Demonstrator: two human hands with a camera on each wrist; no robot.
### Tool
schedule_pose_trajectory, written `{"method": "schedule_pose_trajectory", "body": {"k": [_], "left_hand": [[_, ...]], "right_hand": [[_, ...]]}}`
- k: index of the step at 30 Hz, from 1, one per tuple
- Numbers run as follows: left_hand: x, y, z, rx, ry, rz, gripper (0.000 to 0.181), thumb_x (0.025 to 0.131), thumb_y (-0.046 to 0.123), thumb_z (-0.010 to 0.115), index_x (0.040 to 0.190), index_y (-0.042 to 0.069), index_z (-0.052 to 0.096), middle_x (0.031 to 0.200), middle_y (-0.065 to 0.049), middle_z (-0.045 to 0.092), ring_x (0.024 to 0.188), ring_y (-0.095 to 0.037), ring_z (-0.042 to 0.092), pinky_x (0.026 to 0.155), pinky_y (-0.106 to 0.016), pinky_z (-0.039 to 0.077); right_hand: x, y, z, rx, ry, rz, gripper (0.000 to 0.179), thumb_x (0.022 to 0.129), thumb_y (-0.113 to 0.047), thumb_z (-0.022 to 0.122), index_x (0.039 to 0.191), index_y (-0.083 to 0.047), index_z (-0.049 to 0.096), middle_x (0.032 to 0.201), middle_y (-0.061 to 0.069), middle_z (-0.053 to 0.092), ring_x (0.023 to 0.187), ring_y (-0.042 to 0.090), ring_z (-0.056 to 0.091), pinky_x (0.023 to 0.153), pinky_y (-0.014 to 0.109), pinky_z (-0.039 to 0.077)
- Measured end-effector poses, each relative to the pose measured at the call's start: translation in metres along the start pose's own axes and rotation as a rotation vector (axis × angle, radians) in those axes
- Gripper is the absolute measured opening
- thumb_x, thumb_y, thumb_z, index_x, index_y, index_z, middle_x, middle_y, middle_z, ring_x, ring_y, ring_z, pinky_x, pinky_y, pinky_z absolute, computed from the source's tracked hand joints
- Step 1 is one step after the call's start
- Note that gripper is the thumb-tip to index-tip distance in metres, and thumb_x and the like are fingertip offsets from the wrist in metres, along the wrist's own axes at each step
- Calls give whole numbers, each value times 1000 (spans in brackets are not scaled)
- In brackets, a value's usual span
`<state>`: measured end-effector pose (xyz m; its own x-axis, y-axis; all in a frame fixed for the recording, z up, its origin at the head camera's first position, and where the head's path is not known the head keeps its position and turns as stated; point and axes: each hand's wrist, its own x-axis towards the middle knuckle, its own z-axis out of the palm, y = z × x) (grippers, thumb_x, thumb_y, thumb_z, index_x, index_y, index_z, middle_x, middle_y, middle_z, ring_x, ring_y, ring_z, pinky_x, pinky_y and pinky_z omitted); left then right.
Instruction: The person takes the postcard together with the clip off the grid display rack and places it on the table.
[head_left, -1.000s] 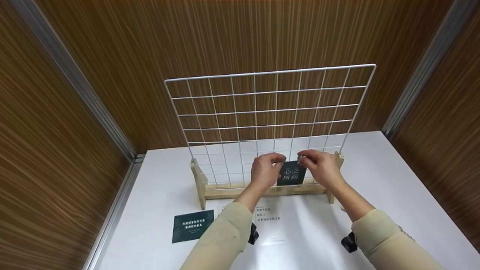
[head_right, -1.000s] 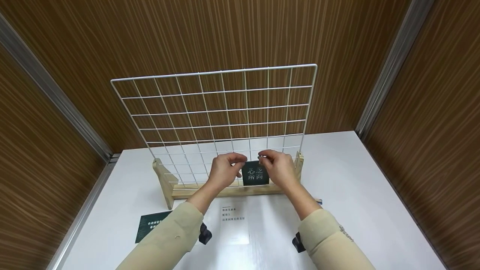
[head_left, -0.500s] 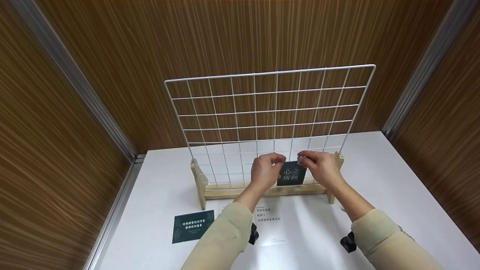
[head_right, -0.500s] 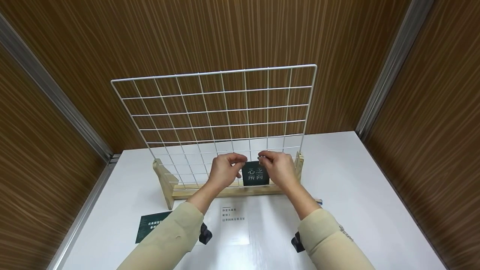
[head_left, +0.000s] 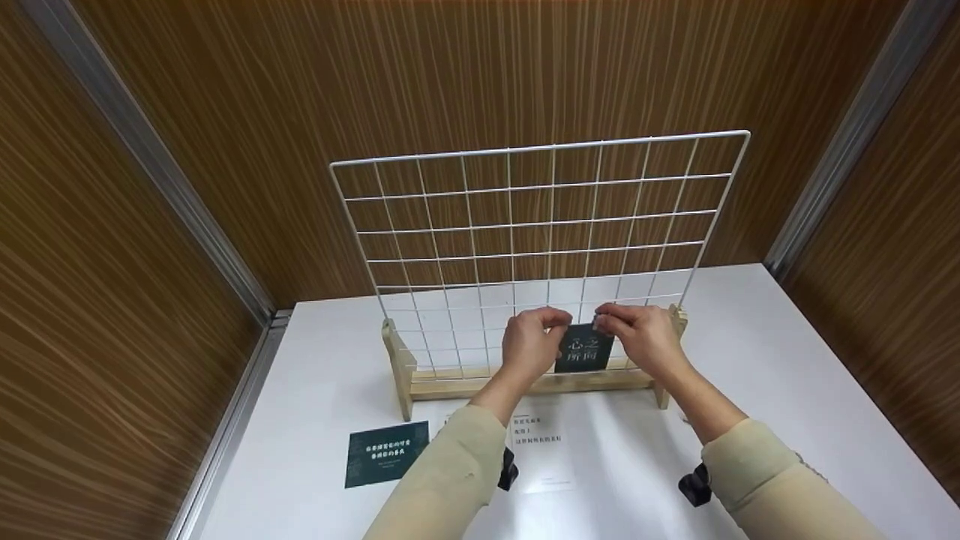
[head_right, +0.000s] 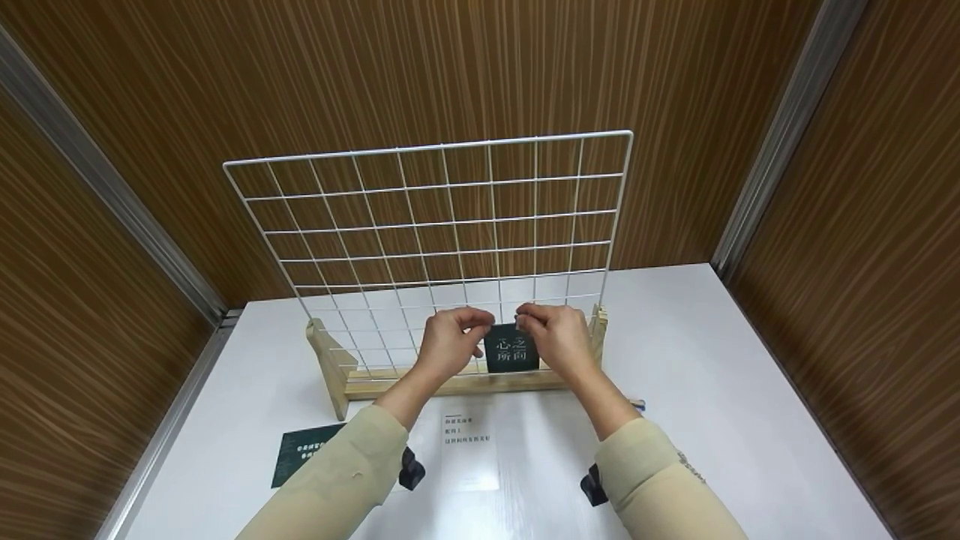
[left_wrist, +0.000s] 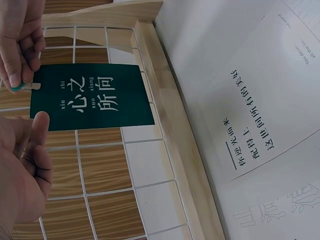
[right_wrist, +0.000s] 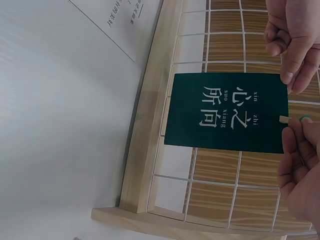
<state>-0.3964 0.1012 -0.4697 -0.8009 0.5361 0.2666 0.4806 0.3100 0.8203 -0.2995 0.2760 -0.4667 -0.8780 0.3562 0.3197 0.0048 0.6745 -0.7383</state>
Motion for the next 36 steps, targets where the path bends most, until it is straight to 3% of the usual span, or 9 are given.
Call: {"method": "schedule_pose_trajectory", "body": {"k": [5,12,19,28,36], "left_hand": [[1,0,1,-2,2,11,15,98,4,75,107,12,83,105,0,81,56,-6,69,55,-18,52],[1,1,1,-31,-5,-7,16,97,2,74,107,11,83,106,-2,81,71,-24,78,53,-18,53],[1,1,0,-17,6,3,16,97,2,75,107,12,83,104,-1,81,69,-18,76,54,-18,53],[0,0,2,-65,9,4,15,97,-1,73,106,7,83,103,-4,81,66,-25,76,51,-19,53],[-1,4,1,-171,14,-31,14,98,-2,72,106,4,81,102,-4,81,66,-29,75,52,-21,54]], "right_hand": [[0,-1,-1,35,-1,19,21,106,-13,68,120,-2,79,107,12,80,99,27,78,89,45,61],[-1,-2,-4,99,-8,50,22,106,-13,68,121,-2,79,106,11,80,100,26,77,92,41,60],[-2,-5,-6,138,-29,76,24,106,-13,67,123,0,77,107,12,80,100,26,77,89,35,61],[-5,-4,-7,153,-40,65,22,105,-11,69,120,2,78,103,12,80,95,23,77,82,26,60],[-13,0,-17,158,-56,99,28,107,-16,67,127,0,75,109,12,79,100,24,76,95,37,58]]}}
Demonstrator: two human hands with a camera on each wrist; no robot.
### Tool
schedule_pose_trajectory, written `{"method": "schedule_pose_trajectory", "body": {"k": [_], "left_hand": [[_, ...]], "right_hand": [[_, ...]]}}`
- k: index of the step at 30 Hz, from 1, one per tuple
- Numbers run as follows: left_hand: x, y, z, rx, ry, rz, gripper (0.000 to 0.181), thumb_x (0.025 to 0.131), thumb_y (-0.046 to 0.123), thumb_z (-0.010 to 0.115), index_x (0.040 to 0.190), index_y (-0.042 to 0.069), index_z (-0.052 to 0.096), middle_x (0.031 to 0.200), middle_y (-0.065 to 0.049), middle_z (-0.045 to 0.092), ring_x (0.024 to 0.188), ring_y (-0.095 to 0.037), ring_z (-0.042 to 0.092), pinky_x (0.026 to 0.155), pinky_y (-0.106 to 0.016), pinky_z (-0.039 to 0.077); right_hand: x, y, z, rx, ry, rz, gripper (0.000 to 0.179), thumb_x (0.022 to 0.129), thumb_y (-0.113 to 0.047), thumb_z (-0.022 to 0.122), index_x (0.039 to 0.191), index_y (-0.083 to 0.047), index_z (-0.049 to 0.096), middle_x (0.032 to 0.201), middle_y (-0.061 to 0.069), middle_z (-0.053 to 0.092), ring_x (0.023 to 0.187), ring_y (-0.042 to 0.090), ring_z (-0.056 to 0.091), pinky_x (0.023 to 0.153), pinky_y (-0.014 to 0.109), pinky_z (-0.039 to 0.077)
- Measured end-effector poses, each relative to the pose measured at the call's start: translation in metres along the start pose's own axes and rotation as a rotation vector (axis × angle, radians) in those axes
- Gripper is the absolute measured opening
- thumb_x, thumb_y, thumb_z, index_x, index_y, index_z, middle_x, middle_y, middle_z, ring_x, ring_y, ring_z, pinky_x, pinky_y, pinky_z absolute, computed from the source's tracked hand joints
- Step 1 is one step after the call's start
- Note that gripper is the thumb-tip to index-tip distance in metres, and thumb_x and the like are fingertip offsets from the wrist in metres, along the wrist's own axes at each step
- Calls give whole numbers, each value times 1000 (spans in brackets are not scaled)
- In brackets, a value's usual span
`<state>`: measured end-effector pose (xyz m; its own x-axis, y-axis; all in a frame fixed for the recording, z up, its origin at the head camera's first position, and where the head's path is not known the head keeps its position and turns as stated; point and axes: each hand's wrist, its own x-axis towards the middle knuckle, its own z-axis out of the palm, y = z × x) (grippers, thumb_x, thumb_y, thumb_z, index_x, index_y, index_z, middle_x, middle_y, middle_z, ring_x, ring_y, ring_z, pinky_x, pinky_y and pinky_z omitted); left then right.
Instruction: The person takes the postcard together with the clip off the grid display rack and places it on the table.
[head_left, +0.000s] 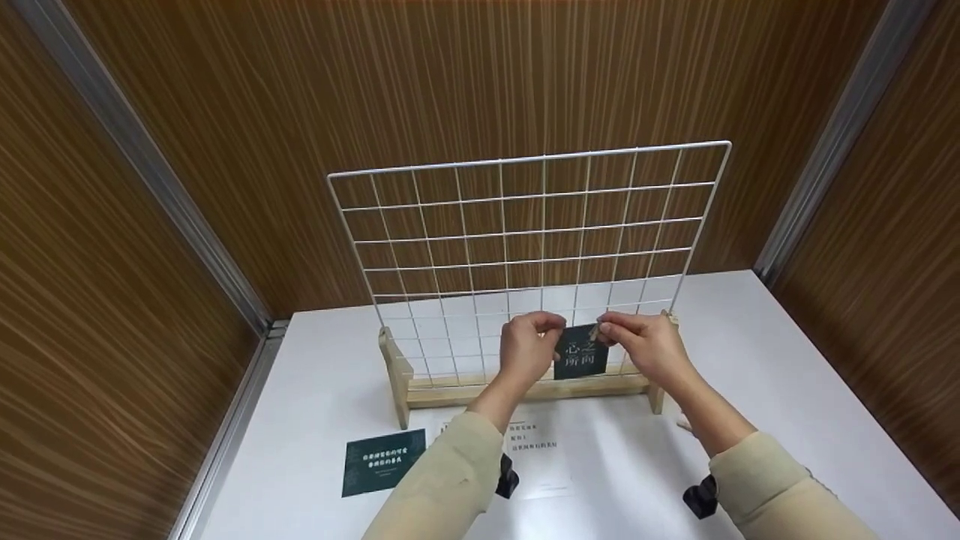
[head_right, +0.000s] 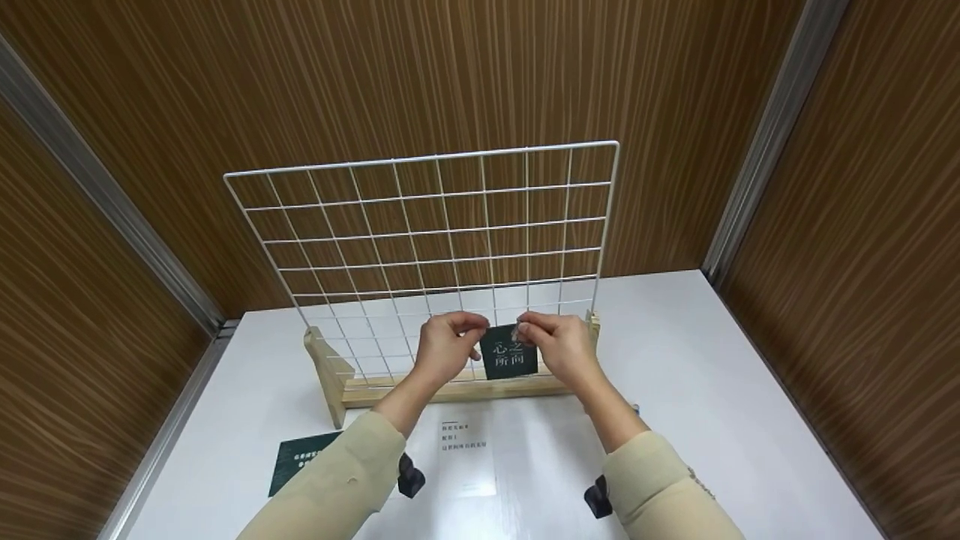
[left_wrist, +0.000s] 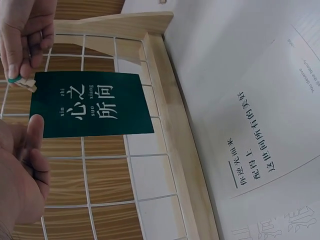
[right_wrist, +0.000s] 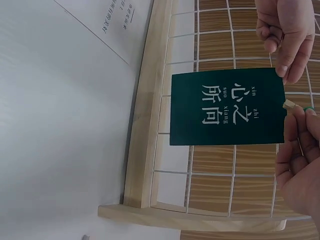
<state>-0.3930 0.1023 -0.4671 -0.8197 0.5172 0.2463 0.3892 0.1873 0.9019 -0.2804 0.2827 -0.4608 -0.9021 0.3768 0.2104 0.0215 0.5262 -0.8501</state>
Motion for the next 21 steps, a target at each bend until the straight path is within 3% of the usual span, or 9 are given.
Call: {"method": "schedule_pose_trajectory", "body": {"k": [5,14,21], "left_hand": [[-1,1,-2,-25,1,-6,14,98,-2,72,103,7,81,101,-3,80,66,-31,74,53,-22,55],[-5,0,-9,-29,1,0,17,98,-3,71,101,10,81,101,-1,79,63,-29,73,53,-22,54],[-9,-2,-14,-67,-5,-6,18,98,-4,71,101,11,81,98,2,78,62,-26,73,53,-22,53]], "right_hand": [[-4,2,-6,-15,-5,15,31,108,-20,65,130,-1,74,109,11,79,102,25,75,98,37,58],[-5,3,-15,-17,-4,51,31,109,-20,64,133,-3,73,109,11,79,102,25,73,80,20,55],[-8,4,-27,11,6,51,31,109,-22,63,132,-3,73,113,12,77,103,24,72,87,19,57]]}}
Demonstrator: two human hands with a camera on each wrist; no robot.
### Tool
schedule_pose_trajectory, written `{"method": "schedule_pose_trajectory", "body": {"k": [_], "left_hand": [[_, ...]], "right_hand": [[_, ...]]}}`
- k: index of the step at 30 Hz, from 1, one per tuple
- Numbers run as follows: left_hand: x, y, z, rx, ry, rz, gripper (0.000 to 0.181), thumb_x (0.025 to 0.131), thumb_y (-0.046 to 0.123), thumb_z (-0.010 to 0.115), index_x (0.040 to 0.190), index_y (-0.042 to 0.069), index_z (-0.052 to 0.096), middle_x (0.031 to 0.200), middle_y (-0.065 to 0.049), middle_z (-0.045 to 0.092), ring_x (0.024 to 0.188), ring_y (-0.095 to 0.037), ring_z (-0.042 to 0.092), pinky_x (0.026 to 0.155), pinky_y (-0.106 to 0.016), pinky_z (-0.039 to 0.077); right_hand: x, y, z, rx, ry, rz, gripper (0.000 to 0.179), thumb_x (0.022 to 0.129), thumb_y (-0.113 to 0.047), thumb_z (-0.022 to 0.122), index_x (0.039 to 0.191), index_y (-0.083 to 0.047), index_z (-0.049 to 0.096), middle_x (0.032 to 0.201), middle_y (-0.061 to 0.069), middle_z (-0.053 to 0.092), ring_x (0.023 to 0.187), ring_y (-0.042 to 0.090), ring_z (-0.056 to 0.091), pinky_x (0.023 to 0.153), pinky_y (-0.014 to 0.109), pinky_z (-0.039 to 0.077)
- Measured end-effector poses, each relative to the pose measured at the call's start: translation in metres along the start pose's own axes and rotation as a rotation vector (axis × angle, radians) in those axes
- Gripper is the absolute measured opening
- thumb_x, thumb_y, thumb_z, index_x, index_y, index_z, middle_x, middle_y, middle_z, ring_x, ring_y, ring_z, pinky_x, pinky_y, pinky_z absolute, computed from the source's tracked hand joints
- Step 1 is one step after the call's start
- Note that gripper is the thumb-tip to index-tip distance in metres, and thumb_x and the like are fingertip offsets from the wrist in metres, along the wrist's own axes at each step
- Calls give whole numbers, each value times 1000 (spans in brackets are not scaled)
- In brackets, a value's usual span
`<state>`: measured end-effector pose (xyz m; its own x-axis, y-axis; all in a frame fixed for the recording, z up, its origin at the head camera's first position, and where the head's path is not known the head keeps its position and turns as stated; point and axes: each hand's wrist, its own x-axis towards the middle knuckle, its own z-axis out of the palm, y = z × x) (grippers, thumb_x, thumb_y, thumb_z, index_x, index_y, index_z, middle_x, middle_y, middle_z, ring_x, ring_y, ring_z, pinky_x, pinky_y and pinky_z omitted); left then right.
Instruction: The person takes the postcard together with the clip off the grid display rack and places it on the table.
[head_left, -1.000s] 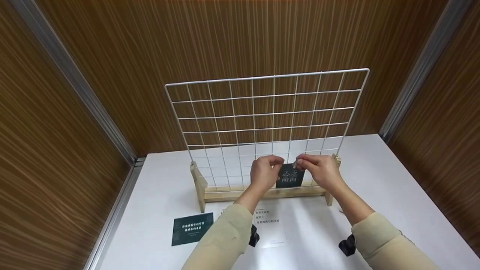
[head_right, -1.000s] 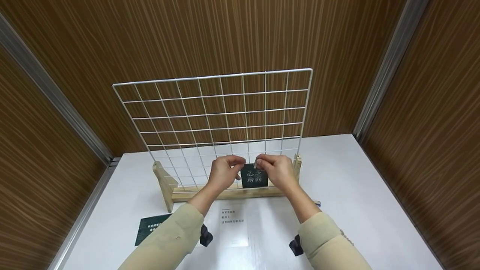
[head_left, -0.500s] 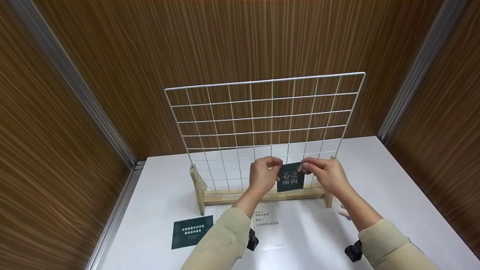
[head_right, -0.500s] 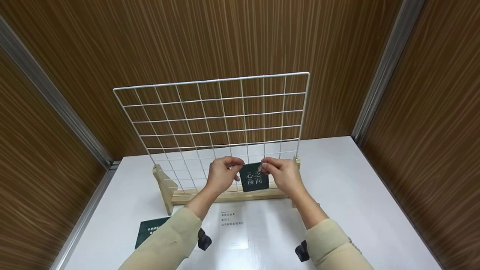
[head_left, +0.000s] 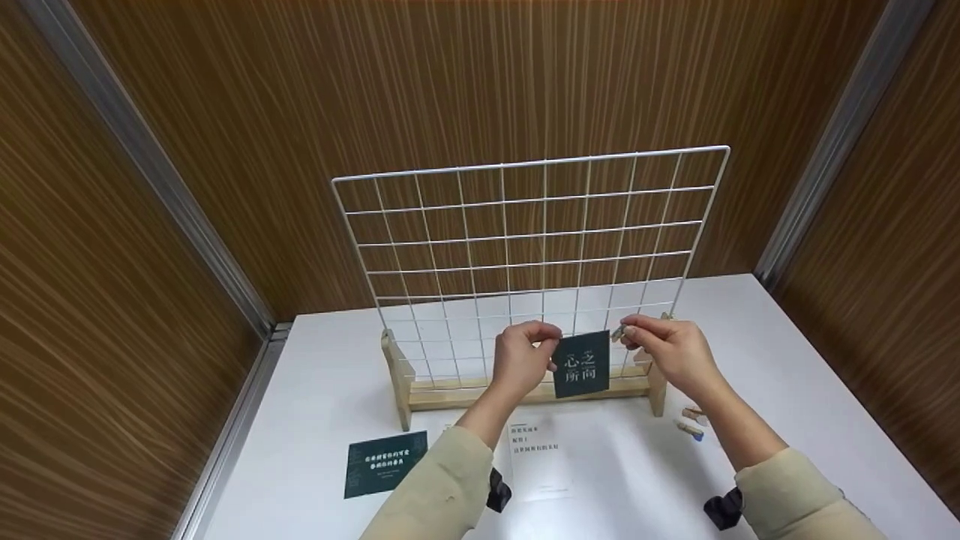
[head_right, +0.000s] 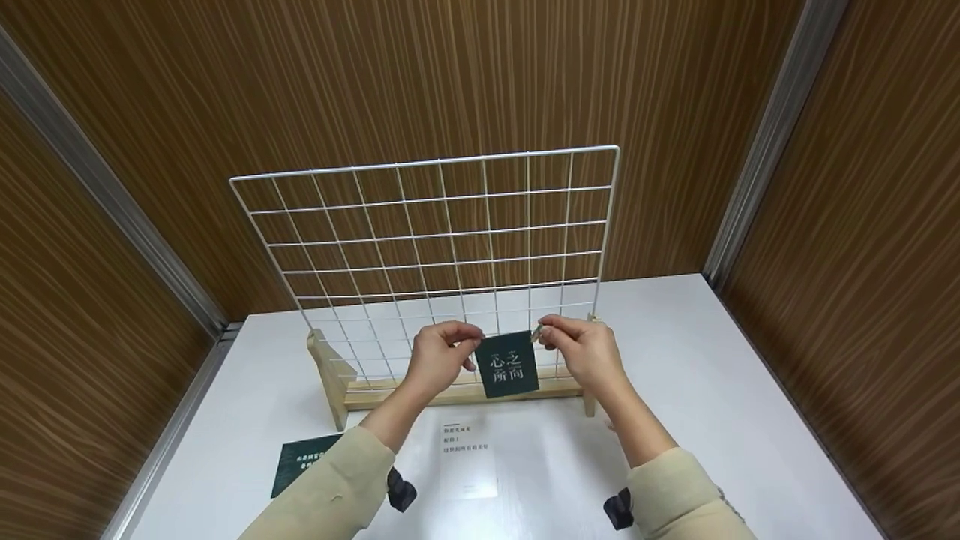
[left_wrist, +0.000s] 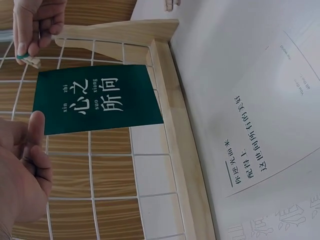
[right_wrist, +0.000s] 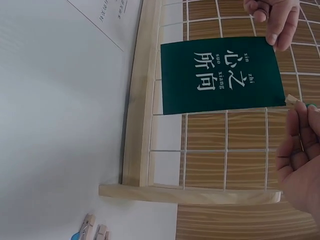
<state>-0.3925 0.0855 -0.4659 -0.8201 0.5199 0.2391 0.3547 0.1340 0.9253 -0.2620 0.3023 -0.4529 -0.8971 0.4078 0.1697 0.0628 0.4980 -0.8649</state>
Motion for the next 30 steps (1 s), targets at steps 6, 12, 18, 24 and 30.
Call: {"method": "schedule_pose_trajectory", "body": {"k": [6,12,18,24,30], "left_hand": [[-4,-1,-4,-36,-11,1,17,98,-4,71,100,10,81,97,2,79,60,-22,71,53,-21,53],[-6,0,-8,-51,-23,-24,17,98,-3,71,100,11,81,96,3,78,58,-16,68,53,-21,52],[-12,-1,-7,-60,-46,-50,18,98,-3,71,101,11,81,94,5,77,59,-16,68,58,-25,58],[-17,-5,-1,-104,-86,-74,14,96,-5,72,99,6,80,90,2,77,66,-26,71,57,-27,59],[-22,-11,5,-131,-120,-142,14,96,-5,73,99,7,80,88,2,76,61,-20,66,61,-31,60]], "right_hand": [[-5,2,-15,4,10,11,38,109,-28,63,137,-3,70,118,13,76,104,13,72,93,21,56],[-7,6,-33,-3,43,1,42,109,-32,62,138,-2,69,120,14,76,100,6,72,90,15,53],[-12,10,-48,-12,99,-17,42,109,-35,63,135,-3,72,113,7,78,96,5,71,85,17,55],[-14,18,-61,11,149,-35,42,109,-30,64,134,3,70,104,-3,79,92,2,71,81,16,54],[-18,32,-75,31,191,-22,42,109,-26,64,136,6,67,101,-8,79,91,0,71,79,15,54]]}}
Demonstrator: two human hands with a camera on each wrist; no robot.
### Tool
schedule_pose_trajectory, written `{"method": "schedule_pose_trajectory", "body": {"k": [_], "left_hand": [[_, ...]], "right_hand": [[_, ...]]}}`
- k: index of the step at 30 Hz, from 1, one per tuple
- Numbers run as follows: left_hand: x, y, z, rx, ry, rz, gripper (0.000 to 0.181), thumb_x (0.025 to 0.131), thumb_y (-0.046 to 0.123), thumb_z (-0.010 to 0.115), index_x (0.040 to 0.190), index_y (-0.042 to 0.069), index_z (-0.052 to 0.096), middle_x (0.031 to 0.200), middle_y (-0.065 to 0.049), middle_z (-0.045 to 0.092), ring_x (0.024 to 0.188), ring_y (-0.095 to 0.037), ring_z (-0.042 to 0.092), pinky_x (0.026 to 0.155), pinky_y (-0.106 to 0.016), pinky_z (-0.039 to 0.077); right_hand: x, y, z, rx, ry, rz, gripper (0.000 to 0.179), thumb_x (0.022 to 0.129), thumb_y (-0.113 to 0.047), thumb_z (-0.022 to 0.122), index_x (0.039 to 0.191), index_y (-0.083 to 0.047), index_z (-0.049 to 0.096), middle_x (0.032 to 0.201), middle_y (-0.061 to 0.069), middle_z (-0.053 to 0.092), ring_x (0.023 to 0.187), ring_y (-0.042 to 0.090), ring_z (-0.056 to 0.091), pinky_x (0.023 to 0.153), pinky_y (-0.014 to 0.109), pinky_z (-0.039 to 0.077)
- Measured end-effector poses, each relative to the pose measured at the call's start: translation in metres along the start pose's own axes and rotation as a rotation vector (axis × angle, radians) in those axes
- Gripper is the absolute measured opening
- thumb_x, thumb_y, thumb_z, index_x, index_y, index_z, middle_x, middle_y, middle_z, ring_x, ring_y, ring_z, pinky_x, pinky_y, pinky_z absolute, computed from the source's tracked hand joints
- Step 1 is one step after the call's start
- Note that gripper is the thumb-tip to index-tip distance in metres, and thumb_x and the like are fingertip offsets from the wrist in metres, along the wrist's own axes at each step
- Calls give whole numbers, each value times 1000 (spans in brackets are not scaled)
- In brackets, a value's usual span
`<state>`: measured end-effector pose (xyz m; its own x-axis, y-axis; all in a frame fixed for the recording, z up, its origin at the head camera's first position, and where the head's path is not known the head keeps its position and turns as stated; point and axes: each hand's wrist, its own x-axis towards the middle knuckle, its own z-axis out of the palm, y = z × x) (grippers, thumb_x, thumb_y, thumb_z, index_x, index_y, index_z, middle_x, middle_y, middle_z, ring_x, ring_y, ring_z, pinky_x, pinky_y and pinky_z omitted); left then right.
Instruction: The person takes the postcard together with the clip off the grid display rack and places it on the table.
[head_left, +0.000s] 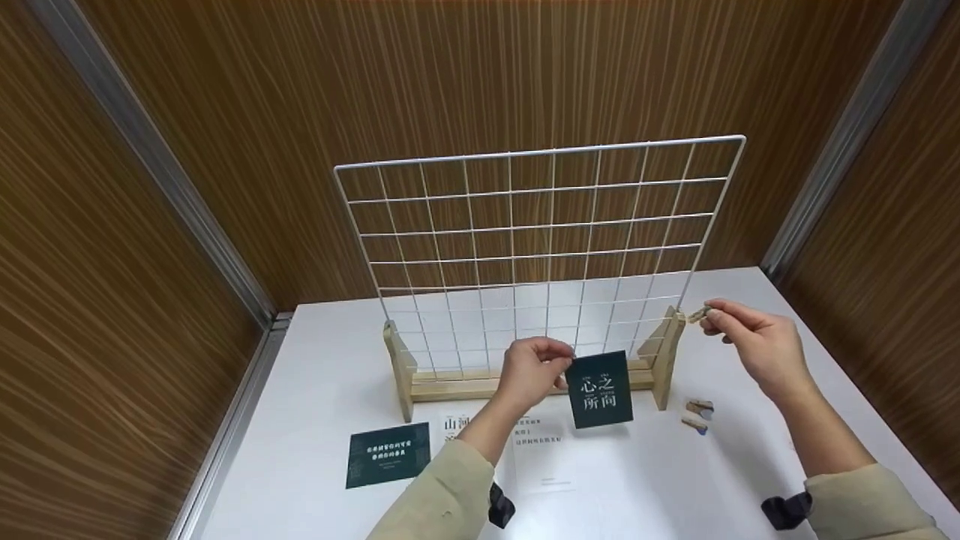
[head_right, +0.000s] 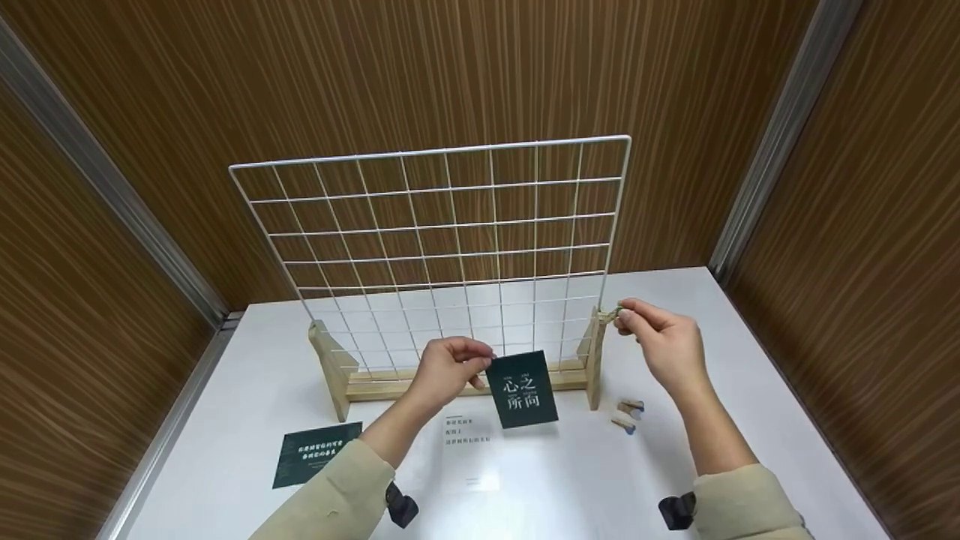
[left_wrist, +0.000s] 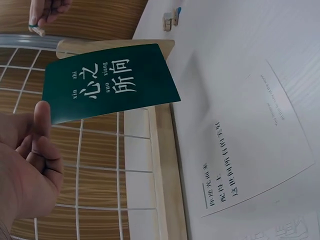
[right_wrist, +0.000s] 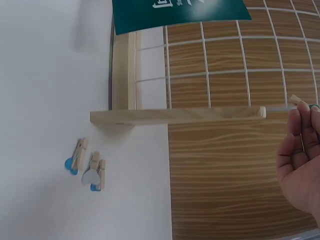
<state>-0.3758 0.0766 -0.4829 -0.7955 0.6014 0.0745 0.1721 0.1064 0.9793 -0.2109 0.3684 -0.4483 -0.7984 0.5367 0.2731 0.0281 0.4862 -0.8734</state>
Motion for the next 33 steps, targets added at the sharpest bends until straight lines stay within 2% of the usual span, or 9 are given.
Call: {"method": "schedule_pose_trajectory", "body": {"k": [4,11,15,19,22,27,33], "left_hand": [[-3,-4,4,-23,-16,-40,17,96,-6,73,99,9,79,88,2,76,59,-13,63,62,-30,61],[-8,-10,12,-38,-37,-46,12,96,-7,72,99,2,79,88,0,77,55,-11,63,63,-33,62],[-11,-11,17,-44,-48,-62,12,96,-7,72,98,3,79,87,-1,76,54,-11,62,65,-36,62],[-15,-13,22,-45,-55,-81,11,97,-5,73,99,3,78,88,0,76,54,-11,62,64,-32,61],[-17,-16,26,-55,-58,-95,10,96,-5,73,98,3,78,88,0,75,54,-11,62,62,-30,61],[-19,-23,33,-80,-61,-131,13,95,-7,73,94,5,79,88,0,76,53,-11,63,61,-31,61],[-21,-35,39,-79,-46,-147,12,94,-9,72,97,1,78,88,-2,77,53,-11,63,59,-30,60]], "right_hand": [[-3,11,-11,22,20,30,41,109,-27,65,137,3,68,101,-10,79,91,-1,71,79,14,54],[-11,32,-24,98,35,115,34,107,-29,67,134,-9,73,102,-13,79,90,-1,72,79,13,54],[-17,47,-28,138,43,140,29,107,-26,67,131,-12,75,101,-12,79,89,0,73,78,14,55],[-24,61,-30,155,43,157,24,106,-25,68,126,-14,77,99,-11,80,87,0,74,77,14,55],[-29,69,-28,153,40,165,25,106,-23,69,125,-9,77,97,-11,80,86,1,75,75,15,55],[-38,83,-21,100,-3,196,45,108,-23,66,136,12,63,98,-11,80,87,1,75,76,16,56],[-47,101,-14,86,-47,278,50,110,-21,62,143,15,54,102,-6,81,90,3,76,80,21,59]]}}
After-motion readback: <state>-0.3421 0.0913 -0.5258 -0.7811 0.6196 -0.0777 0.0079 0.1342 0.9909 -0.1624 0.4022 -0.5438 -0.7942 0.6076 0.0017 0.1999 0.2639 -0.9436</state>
